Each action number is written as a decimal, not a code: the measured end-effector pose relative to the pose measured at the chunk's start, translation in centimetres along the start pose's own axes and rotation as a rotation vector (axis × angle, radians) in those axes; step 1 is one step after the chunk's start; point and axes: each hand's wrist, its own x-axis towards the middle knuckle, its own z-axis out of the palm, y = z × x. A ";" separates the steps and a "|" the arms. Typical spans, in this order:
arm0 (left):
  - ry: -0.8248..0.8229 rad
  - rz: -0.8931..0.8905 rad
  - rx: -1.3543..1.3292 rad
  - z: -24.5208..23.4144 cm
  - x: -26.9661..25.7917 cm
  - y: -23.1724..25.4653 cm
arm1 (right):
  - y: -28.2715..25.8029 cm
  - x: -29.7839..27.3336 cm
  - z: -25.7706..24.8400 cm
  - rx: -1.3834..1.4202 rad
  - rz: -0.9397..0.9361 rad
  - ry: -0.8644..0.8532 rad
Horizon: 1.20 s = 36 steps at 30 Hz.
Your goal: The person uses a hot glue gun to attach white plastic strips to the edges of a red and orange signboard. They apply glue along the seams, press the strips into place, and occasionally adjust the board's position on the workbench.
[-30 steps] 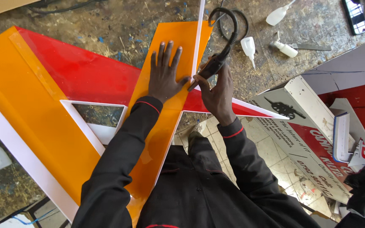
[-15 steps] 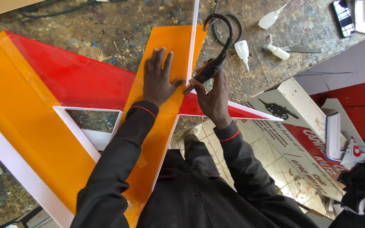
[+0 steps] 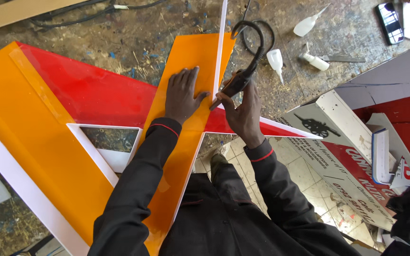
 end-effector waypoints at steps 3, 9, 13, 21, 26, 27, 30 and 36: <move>-0.007 -0.054 -0.089 -0.1 0.1 -0.1 | 0.1 0.2 0.1 0.021 0.005 -0.009; 0.034 -0.026 0.161 -0.3 -0.3 0.2 | -0.6 0.5 -0.1 0.020 0.008 -0.014; 0.039 -0.050 -0.064 -0.2 0.1 0.1 | -0.3 0.4 -0.2 0.012 0.029 -0.009; 0.003 -0.087 -0.260 -0.9 0.0 -0.4 | -0.3 0.4 -0.3 -0.011 0.004 -0.006; -0.003 -0.075 -0.236 -0.6 0.0 -0.5 | -0.8 0.4 -0.2 0.007 -0.003 0.018; 0.005 -0.064 -0.219 -0.6 0.1 -0.5 | -1.1 0.5 -0.1 0.043 -0.006 0.023; 0.022 -0.048 -0.210 -0.7 0.0 -0.3 | -1.7 0.8 -0.3 0.027 -0.008 0.031; 0.008 -0.022 -0.186 -0.6 -0.3 -0.3 | -3.0 1.5 -0.4 0.030 -0.014 0.051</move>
